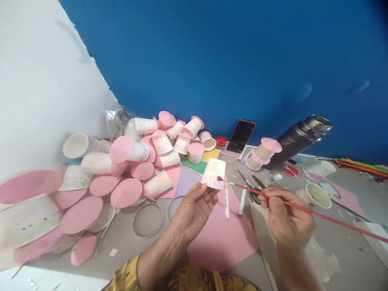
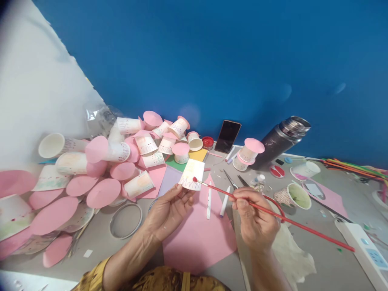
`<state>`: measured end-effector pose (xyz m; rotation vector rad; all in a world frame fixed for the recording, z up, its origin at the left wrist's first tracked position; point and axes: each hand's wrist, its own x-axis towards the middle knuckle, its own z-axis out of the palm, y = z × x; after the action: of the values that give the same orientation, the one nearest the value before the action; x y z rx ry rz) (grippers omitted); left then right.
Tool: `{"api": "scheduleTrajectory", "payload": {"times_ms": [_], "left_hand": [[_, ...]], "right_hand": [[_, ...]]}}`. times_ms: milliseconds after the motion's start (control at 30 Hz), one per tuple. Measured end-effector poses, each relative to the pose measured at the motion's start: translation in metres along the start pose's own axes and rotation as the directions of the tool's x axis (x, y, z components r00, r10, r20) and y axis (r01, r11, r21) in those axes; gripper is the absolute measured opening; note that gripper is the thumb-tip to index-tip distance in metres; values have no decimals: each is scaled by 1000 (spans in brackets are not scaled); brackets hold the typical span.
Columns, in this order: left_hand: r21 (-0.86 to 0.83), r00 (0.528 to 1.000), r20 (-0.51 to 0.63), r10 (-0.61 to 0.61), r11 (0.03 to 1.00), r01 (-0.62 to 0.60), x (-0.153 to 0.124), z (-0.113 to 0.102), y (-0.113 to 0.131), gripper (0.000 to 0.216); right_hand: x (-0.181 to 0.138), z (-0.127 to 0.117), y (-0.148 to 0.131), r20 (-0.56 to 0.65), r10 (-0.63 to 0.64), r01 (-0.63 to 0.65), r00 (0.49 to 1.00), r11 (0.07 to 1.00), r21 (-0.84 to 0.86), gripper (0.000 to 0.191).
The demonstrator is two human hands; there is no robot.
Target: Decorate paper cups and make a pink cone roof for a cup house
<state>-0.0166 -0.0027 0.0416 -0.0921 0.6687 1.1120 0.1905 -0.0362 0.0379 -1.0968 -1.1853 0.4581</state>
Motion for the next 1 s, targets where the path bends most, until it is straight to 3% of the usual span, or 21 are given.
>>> {"api": "scheduleTrajectory", "payload": {"times_ms": [133,333,700,1000], "left_hand": [[5,1000,3,3,1000,-3,0,0,-1,7],[-9,1000,-22,-5,1000,5,-1,0,0,10],[6,1000,15,-7,1000,7,0,-1,-1,8],[-64,995,-72,-71,996,66,-1,5,3,13]], "right_hand": [[-1,-1,0,12,23,-23,1000,998,-50,10],[4,-1,0,-49,-16,17,999,1000,18,15],[2,0,-1,12,-23,23,1000,999,-30,12],[7,-5,-3,-68,27,-24,997,999,41,15]]}}
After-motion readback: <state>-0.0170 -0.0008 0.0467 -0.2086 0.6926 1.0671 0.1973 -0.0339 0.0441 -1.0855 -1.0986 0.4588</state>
